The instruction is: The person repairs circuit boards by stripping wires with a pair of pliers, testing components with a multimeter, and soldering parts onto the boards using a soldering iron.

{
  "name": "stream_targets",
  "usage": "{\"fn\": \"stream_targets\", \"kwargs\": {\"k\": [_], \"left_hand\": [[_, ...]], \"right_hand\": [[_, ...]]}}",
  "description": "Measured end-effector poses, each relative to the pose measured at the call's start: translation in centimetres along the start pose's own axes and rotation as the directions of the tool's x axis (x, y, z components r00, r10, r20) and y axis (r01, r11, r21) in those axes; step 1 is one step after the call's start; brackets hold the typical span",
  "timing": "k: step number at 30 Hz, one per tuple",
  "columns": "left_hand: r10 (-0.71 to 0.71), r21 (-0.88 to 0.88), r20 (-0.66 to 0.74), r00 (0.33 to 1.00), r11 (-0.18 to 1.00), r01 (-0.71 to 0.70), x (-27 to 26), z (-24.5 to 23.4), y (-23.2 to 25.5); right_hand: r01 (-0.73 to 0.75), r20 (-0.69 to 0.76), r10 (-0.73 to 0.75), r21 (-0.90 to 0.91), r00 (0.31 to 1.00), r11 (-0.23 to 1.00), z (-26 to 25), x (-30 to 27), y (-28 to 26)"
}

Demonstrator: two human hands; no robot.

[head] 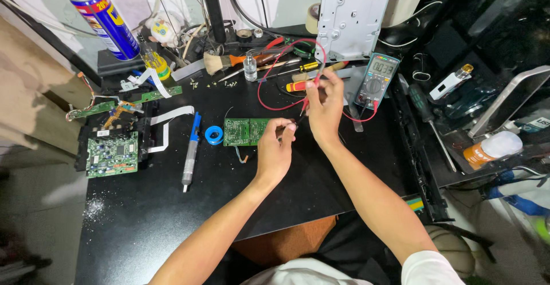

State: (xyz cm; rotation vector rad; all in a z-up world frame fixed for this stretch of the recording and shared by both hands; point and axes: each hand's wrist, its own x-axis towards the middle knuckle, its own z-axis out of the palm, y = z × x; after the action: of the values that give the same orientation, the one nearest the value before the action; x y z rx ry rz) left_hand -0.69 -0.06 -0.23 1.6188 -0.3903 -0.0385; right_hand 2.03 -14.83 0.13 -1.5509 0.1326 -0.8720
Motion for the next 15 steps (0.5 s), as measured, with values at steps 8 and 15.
{"fn": "stream_targets", "kwargs": {"k": [8,15], "left_hand": [[-0.095,-0.406,-0.075,0.993,0.912,0.057,2.6,-1.1,-1.5],[0.154,-0.414,0.025,0.988,0.901,-0.130,3.3,-3.4,-1.2]], "right_hand": [[-0.119,0.135,0.092,0.210,0.987,0.970,1.0,-0.6,-1.1],[-0.358,0.495,0.201,0.245,0.845,0.901,1.3,-0.1,-0.2]]}}
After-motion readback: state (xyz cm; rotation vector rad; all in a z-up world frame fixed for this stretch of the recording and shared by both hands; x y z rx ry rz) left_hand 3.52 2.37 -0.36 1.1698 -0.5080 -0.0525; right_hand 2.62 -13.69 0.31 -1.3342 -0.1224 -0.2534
